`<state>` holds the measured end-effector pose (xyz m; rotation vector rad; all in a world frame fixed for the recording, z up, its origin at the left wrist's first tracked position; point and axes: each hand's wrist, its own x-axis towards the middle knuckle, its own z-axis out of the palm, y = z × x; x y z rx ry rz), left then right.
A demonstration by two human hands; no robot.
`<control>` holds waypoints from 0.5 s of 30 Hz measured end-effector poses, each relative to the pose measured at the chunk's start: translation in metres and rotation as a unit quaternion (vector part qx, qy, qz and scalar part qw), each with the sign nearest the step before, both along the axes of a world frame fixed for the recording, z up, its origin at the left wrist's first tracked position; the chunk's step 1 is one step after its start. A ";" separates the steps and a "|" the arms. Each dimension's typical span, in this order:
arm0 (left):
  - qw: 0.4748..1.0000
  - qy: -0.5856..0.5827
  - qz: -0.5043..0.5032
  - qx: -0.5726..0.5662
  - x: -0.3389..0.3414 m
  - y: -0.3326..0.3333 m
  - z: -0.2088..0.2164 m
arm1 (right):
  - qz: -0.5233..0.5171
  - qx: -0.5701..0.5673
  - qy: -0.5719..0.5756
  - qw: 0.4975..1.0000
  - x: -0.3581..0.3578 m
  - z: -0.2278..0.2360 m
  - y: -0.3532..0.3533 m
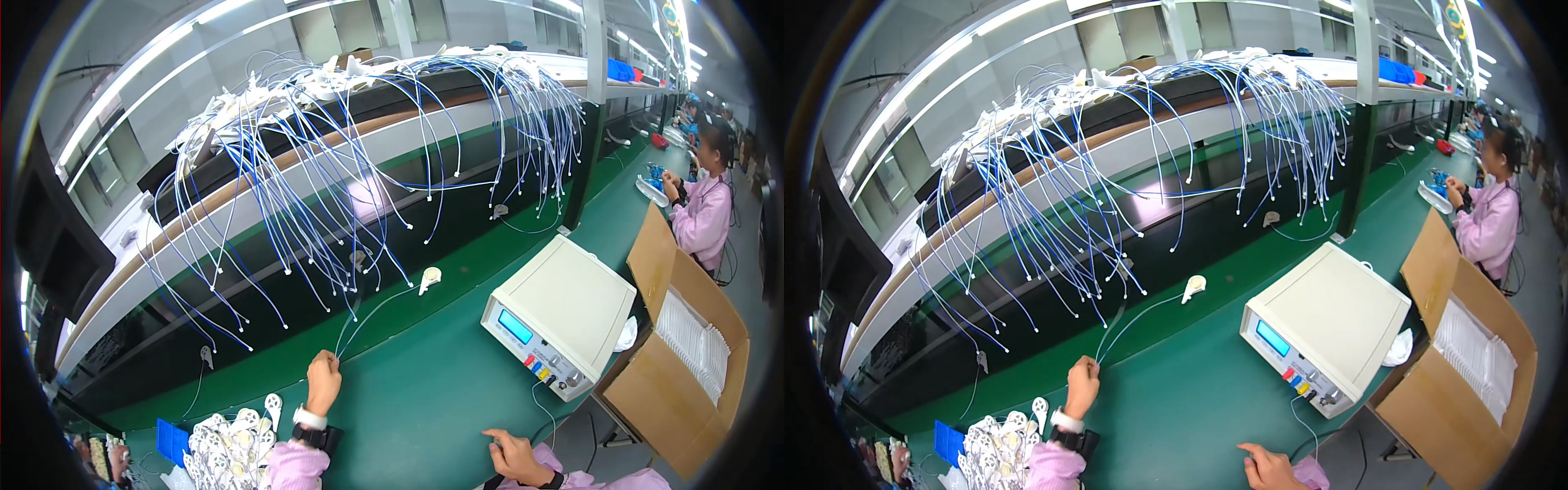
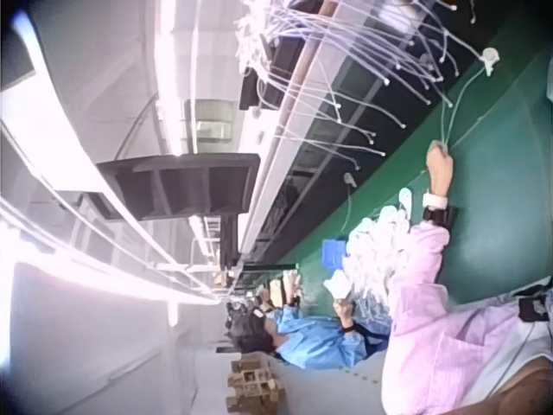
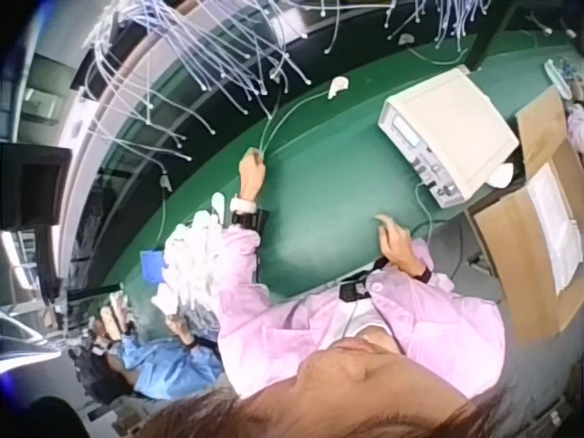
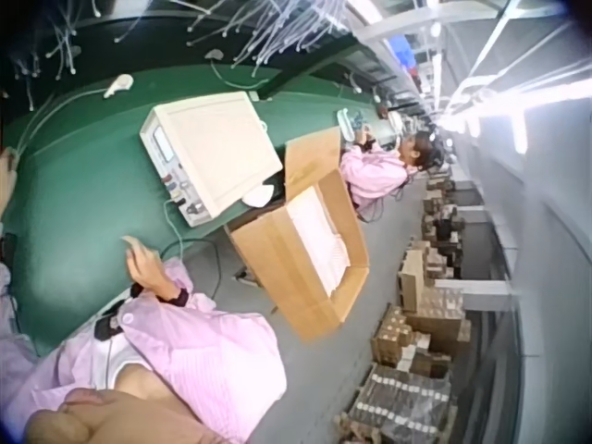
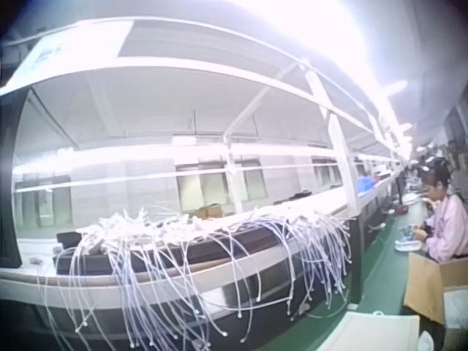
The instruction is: Inspecting and processing electronic sensor components on a factory production line.
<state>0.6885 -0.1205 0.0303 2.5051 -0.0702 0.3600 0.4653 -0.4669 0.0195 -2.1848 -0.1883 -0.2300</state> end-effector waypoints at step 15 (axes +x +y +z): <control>0.946 0.092 0.273 -0.147 -0.322 0.012 0.063 | 0.012 -0.012 0.023 1.000 0.004 -0.012 0.003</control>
